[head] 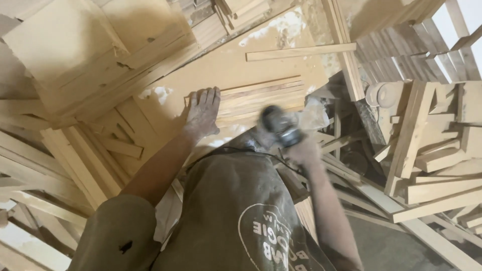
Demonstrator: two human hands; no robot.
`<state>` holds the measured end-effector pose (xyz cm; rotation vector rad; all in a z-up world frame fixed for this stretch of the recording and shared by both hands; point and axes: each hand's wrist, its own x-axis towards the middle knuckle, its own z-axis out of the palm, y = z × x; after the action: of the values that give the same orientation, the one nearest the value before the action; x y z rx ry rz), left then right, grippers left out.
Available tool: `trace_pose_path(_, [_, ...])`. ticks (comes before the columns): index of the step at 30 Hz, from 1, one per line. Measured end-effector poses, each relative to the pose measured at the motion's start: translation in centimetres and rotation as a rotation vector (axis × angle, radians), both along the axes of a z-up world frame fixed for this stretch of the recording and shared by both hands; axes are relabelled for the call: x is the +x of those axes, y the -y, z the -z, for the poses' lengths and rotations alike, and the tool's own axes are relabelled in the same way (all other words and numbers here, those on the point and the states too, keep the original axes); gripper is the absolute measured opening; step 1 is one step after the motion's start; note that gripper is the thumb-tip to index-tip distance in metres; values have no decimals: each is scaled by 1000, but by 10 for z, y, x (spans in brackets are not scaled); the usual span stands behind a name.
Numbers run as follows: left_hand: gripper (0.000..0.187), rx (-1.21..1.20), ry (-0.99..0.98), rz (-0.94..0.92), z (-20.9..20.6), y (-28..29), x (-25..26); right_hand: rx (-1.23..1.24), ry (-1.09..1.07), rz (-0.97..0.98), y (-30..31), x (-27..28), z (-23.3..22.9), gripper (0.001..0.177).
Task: The person uses an orbital sander to smooth the surface of several small wooden planks. They hold the planks with one hand while operating the sander with the other, moving the tool back and forth across the wood. The person periodically picks up new planks from a pile and places the sanded ones aside.
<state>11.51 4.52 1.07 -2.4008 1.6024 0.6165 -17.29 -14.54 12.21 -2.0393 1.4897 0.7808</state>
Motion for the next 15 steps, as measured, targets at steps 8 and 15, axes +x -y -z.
trace_pose_path(8, [157,-15,-14,-18,-4,-1,0,-90,-79,90,37,-22,-9,73])
trace_pose_path(15, [160,-30,13,-21,4,-3,-1,4,10,-22,-51,25,-30,65])
